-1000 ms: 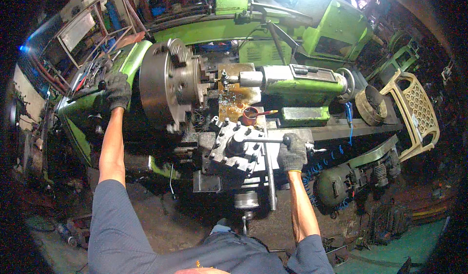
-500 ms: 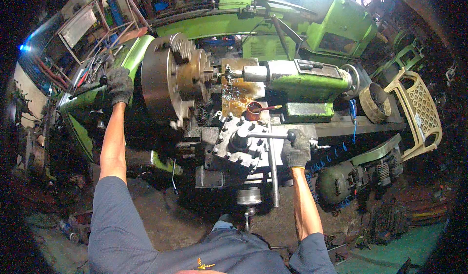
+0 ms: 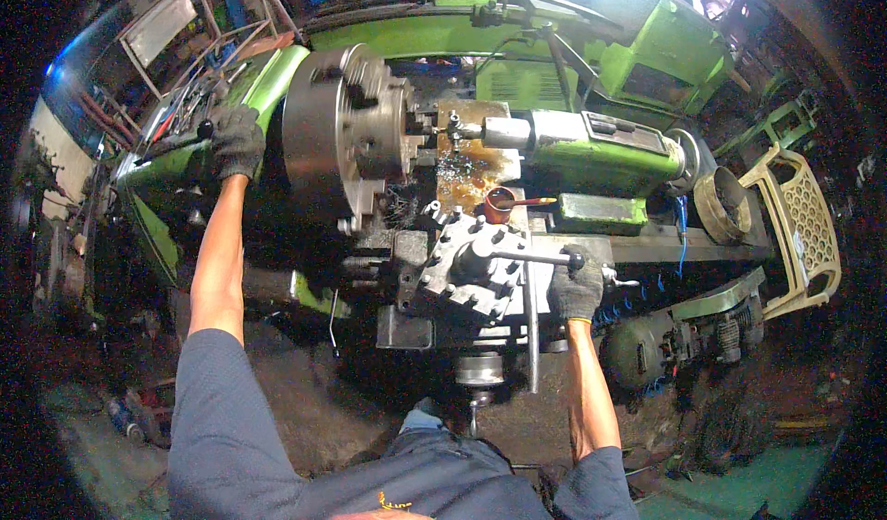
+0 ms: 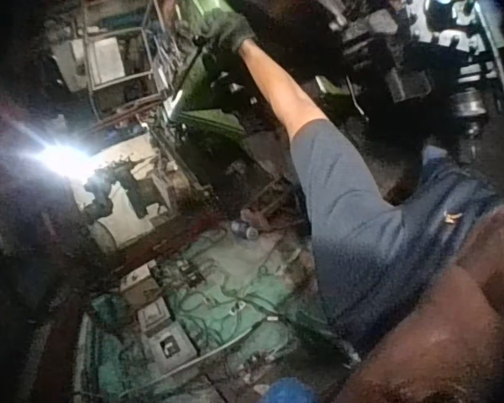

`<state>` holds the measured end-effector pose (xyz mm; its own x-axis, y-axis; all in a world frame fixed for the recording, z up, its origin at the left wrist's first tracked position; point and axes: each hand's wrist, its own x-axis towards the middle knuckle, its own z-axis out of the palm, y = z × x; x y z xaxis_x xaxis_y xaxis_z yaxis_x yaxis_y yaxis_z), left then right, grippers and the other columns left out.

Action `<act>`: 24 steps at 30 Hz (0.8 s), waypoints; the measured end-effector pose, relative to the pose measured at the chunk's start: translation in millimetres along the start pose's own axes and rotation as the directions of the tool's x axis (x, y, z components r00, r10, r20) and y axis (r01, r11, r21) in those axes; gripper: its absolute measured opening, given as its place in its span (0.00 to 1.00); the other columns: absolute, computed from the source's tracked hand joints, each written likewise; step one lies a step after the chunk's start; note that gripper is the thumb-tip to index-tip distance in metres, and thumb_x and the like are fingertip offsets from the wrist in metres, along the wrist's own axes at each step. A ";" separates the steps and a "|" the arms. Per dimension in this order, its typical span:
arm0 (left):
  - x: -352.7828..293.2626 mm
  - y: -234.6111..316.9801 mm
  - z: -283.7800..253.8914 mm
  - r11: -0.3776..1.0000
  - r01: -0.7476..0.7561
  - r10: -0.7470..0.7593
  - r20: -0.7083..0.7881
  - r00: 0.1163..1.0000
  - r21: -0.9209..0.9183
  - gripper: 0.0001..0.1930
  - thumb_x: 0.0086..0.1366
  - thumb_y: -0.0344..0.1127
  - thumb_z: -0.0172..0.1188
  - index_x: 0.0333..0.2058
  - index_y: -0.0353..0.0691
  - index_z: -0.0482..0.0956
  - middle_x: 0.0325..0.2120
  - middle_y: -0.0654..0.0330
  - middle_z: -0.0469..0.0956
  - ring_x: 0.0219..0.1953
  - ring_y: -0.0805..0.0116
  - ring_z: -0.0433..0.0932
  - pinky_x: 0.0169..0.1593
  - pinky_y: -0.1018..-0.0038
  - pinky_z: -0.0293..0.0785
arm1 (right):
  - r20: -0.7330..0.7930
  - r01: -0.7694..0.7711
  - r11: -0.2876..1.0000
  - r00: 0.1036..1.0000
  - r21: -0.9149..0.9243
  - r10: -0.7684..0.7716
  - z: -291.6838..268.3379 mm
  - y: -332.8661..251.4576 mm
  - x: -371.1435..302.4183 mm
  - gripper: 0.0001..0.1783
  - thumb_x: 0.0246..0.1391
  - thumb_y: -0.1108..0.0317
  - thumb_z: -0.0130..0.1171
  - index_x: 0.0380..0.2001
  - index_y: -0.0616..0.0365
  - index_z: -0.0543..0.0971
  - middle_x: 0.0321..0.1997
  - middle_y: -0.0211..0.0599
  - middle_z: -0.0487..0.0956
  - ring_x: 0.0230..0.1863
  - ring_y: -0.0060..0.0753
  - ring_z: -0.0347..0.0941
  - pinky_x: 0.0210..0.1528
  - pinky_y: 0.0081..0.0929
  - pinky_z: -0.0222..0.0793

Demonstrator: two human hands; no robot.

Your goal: The person operates a green metal lathe in a workshop, machining a cylindrical metal workpiece. They use a brush to apply cutting fluid to the workpiece and adjust the machine's controls and tool post. The person also removes metal shavings from the work area.

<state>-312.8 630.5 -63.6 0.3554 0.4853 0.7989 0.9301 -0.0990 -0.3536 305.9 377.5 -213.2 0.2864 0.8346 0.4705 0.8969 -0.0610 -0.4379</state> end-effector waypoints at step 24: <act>1.5 4.5 -11.6 0.987 0.073 -0.063 0.076 0.995 -0.142 0.06 0.57 0.36 0.53 0.32 0.47 0.77 0.34 0.58 0.74 0.40 0.56 0.74 0.46 0.57 0.70 | -0.008 0.057 0.997 0.998 0.057 -0.056 21.6 22.7 -0.4 0.15 0.61 0.65 0.59 0.48 0.59 0.82 0.49 0.42 0.83 0.49 0.41 0.79 0.55 0.33 0.71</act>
<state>-307.0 620.7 -58.3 0.2880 0.5551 0.7804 0.9574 -0.1853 -0.2215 318.9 387.6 -239.9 0.2382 0.8322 0.5006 0.8913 0.0175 -0.4532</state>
